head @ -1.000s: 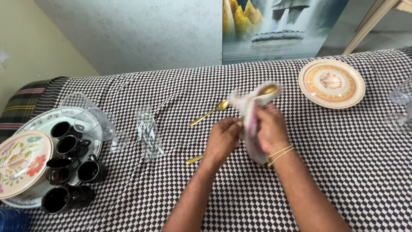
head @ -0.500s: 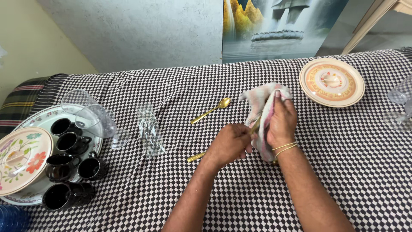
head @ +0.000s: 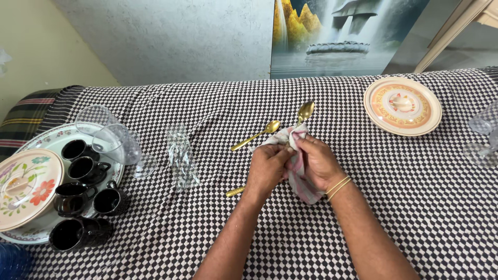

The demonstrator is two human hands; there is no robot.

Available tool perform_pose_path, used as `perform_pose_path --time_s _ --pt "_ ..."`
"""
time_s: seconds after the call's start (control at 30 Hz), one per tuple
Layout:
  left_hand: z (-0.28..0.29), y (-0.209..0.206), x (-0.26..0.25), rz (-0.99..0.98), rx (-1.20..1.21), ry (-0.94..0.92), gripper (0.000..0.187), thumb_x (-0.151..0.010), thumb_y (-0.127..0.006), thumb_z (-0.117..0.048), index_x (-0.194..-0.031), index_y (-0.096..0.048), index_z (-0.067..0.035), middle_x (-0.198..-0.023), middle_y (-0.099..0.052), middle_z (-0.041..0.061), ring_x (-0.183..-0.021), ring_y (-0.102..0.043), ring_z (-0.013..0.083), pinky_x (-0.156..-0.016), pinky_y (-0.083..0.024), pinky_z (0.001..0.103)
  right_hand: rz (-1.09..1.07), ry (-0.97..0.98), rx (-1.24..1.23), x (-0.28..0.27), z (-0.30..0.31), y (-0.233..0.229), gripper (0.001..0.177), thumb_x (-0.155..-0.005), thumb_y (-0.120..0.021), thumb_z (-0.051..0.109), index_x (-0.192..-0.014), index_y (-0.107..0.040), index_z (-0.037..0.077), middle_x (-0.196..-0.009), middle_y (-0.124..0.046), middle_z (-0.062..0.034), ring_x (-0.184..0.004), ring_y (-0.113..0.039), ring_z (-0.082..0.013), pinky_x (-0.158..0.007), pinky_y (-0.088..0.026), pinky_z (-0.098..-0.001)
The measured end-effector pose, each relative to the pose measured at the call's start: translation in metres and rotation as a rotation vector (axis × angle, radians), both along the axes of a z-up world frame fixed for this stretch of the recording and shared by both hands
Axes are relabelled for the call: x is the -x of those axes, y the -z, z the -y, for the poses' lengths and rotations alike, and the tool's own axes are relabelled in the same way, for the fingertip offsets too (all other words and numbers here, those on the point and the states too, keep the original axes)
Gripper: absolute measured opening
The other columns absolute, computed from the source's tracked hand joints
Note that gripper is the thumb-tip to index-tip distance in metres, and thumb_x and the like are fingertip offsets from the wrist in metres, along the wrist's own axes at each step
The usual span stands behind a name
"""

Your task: The person wipes plastic cups and gold-colored spoons with a cloth and organizes them on a table.

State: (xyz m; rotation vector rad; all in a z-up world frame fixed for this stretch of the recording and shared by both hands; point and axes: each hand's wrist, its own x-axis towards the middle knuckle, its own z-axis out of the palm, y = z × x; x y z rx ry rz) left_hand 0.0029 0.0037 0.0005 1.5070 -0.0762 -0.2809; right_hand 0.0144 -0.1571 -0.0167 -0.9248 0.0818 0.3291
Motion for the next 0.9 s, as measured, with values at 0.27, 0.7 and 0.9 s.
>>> perform_pose_path --time_s 0.27,0.7,0.9 --pt "-0.002 -0.041 0.011 0.201 -0.691 0.009 0.027 -0.094 -0.072 -0.035 -0.100 -0.079 -0.009 -0.068 -0.072 0.004 -0.048 -0.063 0.0121 -0.047 -0.051 0.026 0.182 0.152 0.145 -0.003 0.007 -0.005 0.027 -0.108 -0.049 0.020 -0.123 -0.063 0.003 -0.105 -0.069 -0.0072 -0.088 -0.069 -0.0139 -0.080 -0.061 -0.0310" --pt "-0.024 -0.029 -0.005 0.450 0.259 -0.588 0.020 -0.103 -0.065 -0.021 -0.107 -0.075 -0.004 -0.085 -0.074 0.004 -0.068 -0.067 0.0090 -0.057 -0.058 0.024 0.385 -0.310 1.033 0.014 0.018 -0.037 0.033 -0.100 -0.058 0.030 -0.114 -0.073 0.005 -0.094 -0.079 -0.0078 -0.081 -0.074 -0.0146 -0.075 -0.062 -0.0327" --pt "-0.037 -0.033 -0.009 0.493 0.378 -0.586 0.010 -0.101 -0.067 -0.013 -0.102 -0.073 -0.005 -0.085 -0.072 0.003 -0.067 -0.067 0.0089 -0.059 -0.059 0.025 0.378 -0.102 0.635 0.009 0.030 -0.035 0.038 -0.100 -0.055 0.033 -0.122 -0.067 0.005 -0.102 -0.075 -0.0040 -0.090 -0.072 -0.0131 -0.082 -0.062 -0.0304"
